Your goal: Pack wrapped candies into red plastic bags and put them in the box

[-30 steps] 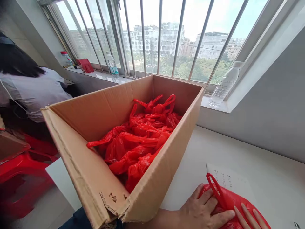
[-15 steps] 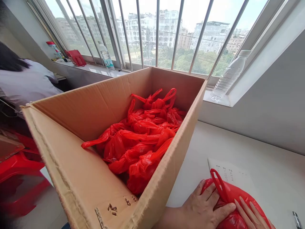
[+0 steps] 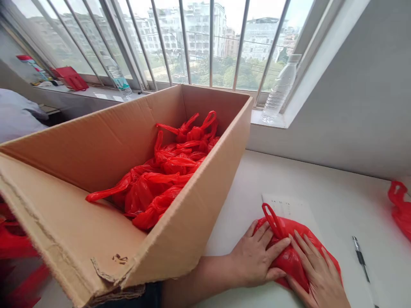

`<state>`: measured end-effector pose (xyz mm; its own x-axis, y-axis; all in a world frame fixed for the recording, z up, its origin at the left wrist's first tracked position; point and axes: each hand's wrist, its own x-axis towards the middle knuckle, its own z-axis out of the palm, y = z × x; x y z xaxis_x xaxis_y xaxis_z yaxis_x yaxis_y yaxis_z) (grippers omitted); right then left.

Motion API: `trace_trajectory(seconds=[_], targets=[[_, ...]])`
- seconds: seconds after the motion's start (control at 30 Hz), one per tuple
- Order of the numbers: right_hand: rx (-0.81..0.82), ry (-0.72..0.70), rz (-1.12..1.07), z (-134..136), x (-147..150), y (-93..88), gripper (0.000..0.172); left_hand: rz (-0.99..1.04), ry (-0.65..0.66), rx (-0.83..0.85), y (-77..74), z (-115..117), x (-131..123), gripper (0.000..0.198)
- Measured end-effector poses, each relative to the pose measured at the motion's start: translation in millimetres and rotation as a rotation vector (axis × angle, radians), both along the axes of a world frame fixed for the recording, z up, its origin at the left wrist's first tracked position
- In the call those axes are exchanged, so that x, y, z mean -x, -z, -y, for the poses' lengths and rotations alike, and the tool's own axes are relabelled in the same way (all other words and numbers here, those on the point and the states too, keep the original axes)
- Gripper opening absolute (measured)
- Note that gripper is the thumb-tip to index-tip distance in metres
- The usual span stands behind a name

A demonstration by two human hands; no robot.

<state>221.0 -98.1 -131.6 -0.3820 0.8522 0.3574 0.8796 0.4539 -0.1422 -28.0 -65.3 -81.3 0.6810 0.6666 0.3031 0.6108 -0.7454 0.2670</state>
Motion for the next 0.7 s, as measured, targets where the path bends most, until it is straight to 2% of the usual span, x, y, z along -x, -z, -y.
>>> trace_trajectory(seconds=[0.2,0.3,0.4,0.47,0.57,0.63,0.7], targets=[[0.101,0.095,0.024,-5.5,22.2,-33.3,0.080,0.007,0.046,0.057,-2.4,-17.9,-6.8,0.074],[0.170,0.069,-0.039,-6.0,17.9,-52.8,0.084,0.033,0.062,0.053,-12.0,-24.8,-10.1,0.070],[0.156,0.062,-0.114,1.2,5.2,-69.1,0.085,0.118,0.056,0.017,-24.6,-26.2,-11.3,0.062],[0.108,0.065,-0.142,7.1,-5.1,-74.6,0.071,0.185,0.071,-0.026,-31.1,-24.3,-12.9,0.057],[0.055,0.015,-0.214,12.7,-15.7,-78.1,0.026,0.235,0.082,-0.059,-36.7,-18.8,-21.0,0.058],[0.038,-0.039,-0.317,14.0,-17.6,-83.6,0.018,0.187,0.066,-0.061,-42.4,-13.5,-30.9,0.064],[0.031,-0.095,-0.462,14.3,-17.9,-94.9,0.020,0.084,0.084,-0.060,-55.9,-6.3,-41.5,0.056]])
